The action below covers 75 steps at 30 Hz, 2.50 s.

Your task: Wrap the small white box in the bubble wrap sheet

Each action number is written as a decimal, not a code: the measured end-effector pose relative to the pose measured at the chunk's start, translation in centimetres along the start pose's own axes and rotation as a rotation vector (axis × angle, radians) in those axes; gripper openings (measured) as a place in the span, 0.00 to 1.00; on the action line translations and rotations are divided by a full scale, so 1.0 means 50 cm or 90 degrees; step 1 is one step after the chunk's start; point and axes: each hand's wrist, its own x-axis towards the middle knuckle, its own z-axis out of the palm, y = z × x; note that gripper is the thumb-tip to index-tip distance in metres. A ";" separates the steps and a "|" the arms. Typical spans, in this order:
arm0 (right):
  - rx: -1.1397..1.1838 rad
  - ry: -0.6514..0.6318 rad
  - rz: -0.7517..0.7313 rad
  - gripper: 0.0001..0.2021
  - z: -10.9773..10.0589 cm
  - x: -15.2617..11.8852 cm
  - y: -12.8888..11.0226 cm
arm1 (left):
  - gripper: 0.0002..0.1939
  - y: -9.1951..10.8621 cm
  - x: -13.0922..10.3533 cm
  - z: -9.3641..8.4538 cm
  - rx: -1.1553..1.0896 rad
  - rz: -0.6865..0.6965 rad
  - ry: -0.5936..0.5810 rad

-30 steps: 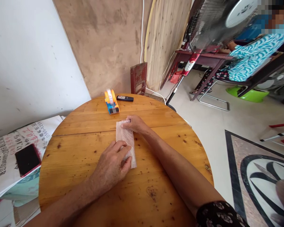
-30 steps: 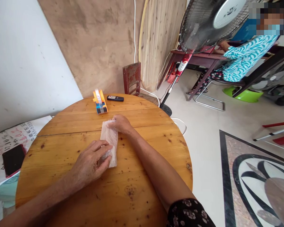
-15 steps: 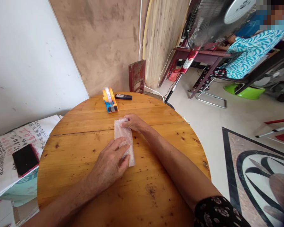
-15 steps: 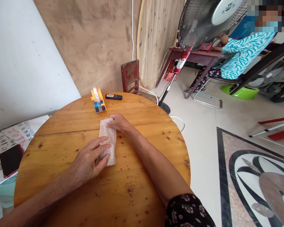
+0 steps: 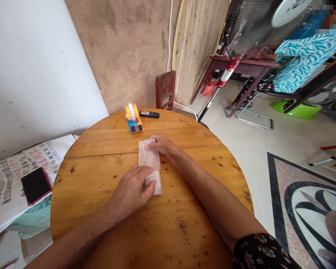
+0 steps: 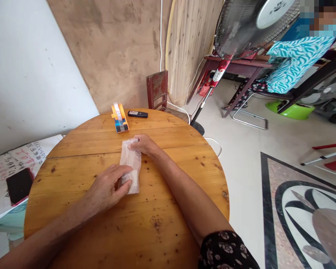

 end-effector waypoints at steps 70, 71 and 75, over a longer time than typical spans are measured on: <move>0.085 -0.095 -0.159 0.46 0.055 -0.244 -0.001 | 0.17 -0.033 0.029 -0.017 -0.518 -0.414 -0.108; 0.060 -0.078 -0.154 0.46 0.058 -0.245 0.000 | 0.18 -0.036 0.029 -0.019 -0.519 -0.416 -0.113; 0.137 -0.053 -0.109 0.45 0.063 -0.237 0.006 | 0.24 -0.051 0.027 -0.033 -0.478 -0.350 -0.138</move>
